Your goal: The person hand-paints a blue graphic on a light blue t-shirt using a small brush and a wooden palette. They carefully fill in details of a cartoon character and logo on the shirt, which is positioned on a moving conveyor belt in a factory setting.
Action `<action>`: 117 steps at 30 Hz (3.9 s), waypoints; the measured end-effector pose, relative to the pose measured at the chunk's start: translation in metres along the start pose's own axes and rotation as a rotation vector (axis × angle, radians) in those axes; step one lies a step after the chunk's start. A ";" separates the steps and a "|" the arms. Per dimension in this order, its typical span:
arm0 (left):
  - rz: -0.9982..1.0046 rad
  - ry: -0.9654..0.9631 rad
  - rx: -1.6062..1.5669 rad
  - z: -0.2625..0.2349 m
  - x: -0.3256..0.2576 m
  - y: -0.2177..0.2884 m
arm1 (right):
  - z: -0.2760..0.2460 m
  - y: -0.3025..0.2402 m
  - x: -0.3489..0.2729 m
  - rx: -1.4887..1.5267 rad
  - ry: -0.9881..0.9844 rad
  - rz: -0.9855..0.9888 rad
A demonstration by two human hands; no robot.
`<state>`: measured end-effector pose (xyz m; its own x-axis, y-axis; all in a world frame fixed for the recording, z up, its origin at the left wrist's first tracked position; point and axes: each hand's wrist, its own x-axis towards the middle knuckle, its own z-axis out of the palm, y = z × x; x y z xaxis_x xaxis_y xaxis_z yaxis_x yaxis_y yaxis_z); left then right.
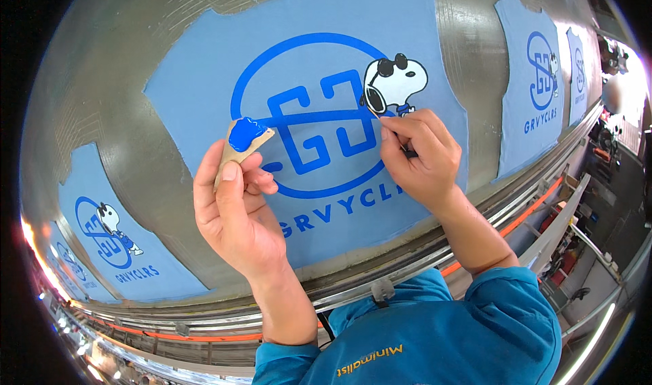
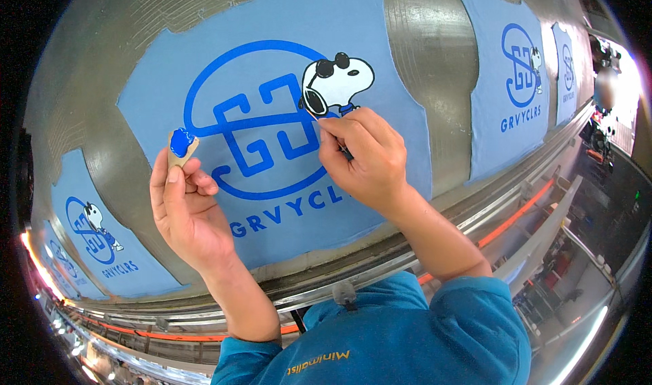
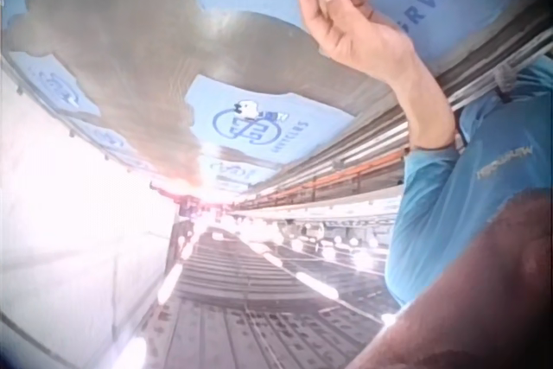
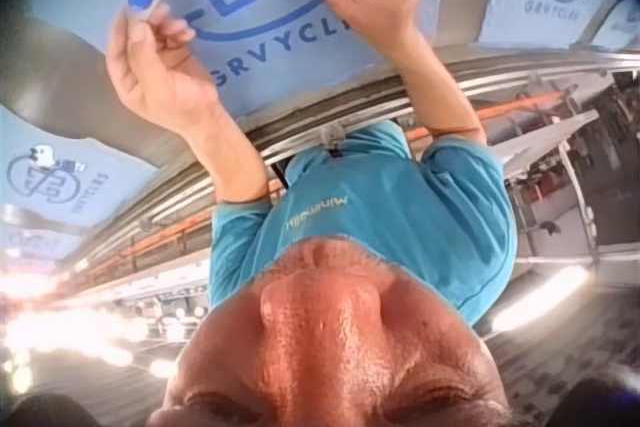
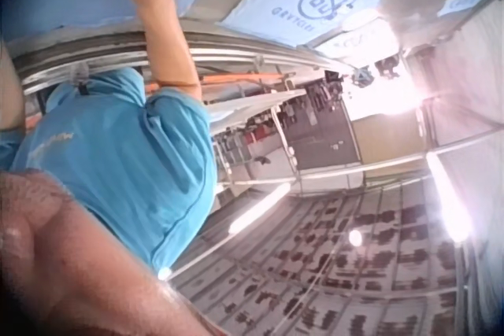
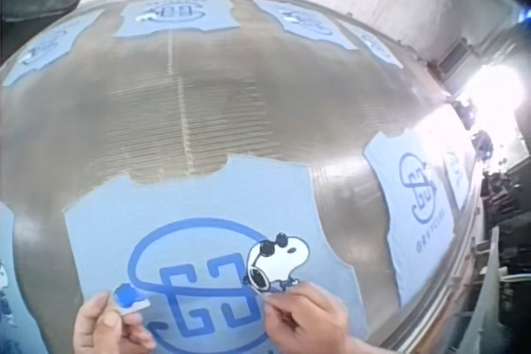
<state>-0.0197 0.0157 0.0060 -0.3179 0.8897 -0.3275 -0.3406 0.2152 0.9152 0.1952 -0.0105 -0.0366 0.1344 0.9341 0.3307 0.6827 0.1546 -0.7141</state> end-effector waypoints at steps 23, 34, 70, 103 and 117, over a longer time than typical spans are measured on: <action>-0.012 -0.047 0.013 0.001 -0.003 -0.002 | 0.003 0.004 0.001 -0.005 -0.001 -0.030; -0.011 -0.068 0.006 0.007 -0.004 -0.005 | -0.006 0.007 0.001 0.014 -0.007 0.022; -0.017 0.374 -0.118 -0.403 -0.201 0.184 | 0.200 -0.252 -0.095 0.392 -0.271 0.373; 0.091 1.115 -0.131 -0.824 -0.163 0.446 | 0.576 -0.723 -0.095 0.590 -0.783 0.211; 0.096 0.976 -0.207 -0.940 -0.090 0.496 | 0.634 -0.850 -0.133 0.725 -1.069 0.149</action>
<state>-0.9921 -0.3356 0.2690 -0.9074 0.1599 -0.3886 -0.3932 0.0028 0.9194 -0.8580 -0.0624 0.1356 -0.6903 0.6972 -0.1931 0.1245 -0.1484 -0.9811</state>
